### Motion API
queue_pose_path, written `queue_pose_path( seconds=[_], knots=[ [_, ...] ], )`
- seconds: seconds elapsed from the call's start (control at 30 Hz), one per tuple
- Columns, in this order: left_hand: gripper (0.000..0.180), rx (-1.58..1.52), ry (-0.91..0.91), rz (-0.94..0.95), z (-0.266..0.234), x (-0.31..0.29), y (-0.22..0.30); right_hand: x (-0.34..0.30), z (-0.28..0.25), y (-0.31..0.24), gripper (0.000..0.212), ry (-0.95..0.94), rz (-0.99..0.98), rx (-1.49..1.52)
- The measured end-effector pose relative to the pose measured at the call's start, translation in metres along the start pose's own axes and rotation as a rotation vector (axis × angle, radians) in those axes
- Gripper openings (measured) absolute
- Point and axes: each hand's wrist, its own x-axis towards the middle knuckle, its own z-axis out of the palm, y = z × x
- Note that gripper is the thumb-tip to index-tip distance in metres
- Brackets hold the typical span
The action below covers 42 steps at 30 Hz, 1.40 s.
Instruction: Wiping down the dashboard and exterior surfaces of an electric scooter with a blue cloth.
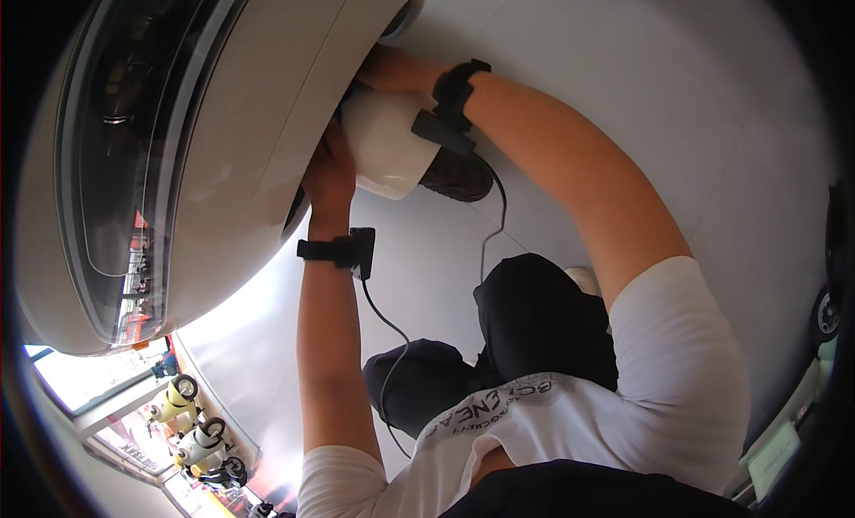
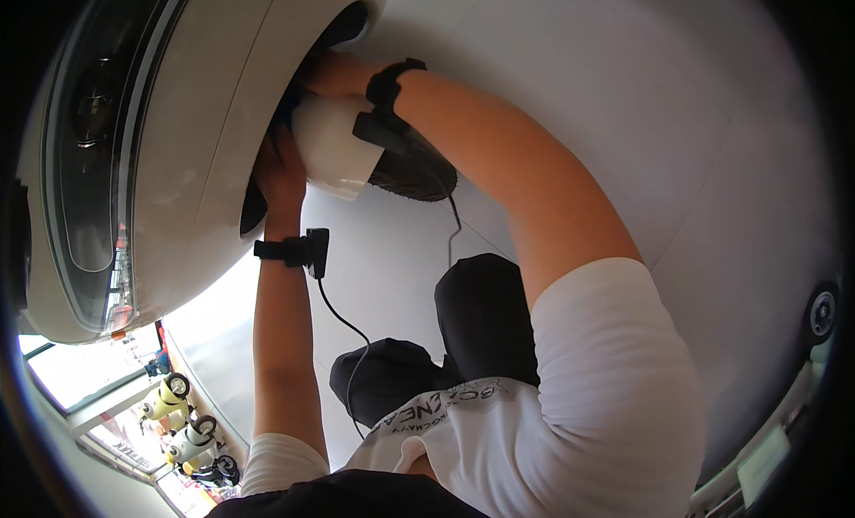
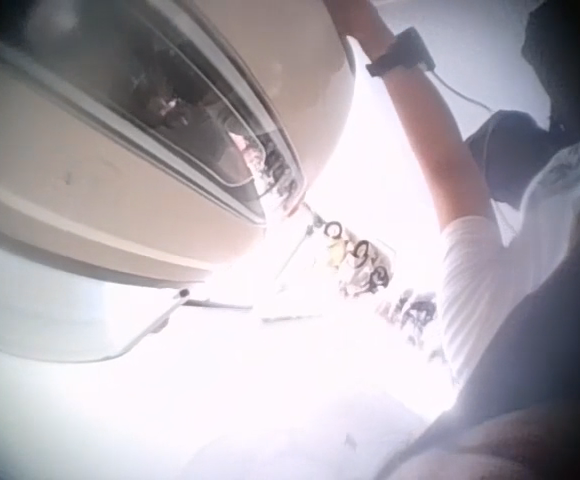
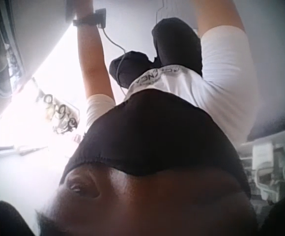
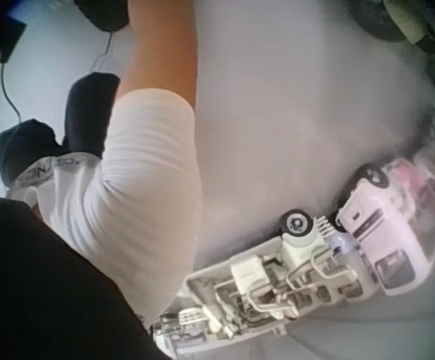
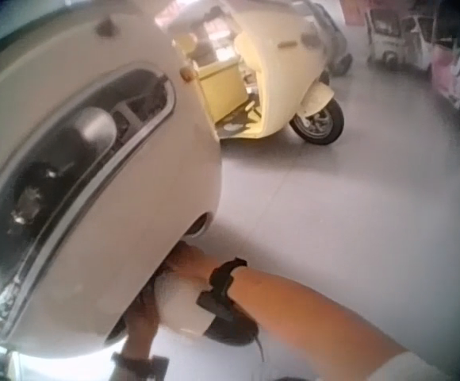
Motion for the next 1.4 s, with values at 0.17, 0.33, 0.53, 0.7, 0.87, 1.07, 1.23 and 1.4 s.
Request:
queue_pose_path(
  seconds=[0.17,0.33,0.53,0.7,0.87,1.07,1.23,1.4],
  knots=[
    [0.044,0.900,-0.161,0.417,0.013,0.017,-0.010,0.016,-0.019,0.037,0.050,-0.335,-0.277,-0.303],
    [0.046,0.599,-0.119,0.265,0.007,0.011,-0.027,-0.028,-0.033,-0.031,0.051,-0.272,0.183,0.306],
    [0.043,0.369,-0.102,0.073,0.013,0.000,0.007,-0.058,-0.028,0.014,0.054,-0.218,0.034,0.066],
    [0.049,0.158,0.138,-0.004,0.008,-0.032,0.043,-0.096,-0.017,0.021,0.050,-0.088,-0.011,-0.009],
    [0.047,0.039,0.095,-0.070,0.023,-0.084,0.082,-0.146,-0.001,0.033,0.050,0.193,-0.030,0.315],
    [0.048,-0.020,0.024,-0.062,0.031,-0.124,0.077,-0.173,0.005,0.008,0.055,0.224,-0.093,0.175],
    [0.054,-0.169,0.030,-0.169,0.022,-0.098,0.057,-0.130,-0.008,-0.007,0.059,0.200,-0.218,-0.028],
    [0.056,-0.201,0.095,-0.167,0.009,-0.051,0.023,-0.063,-0.001,-0.001,0.059,0.060,-0.080,-0.047]
  ],
)
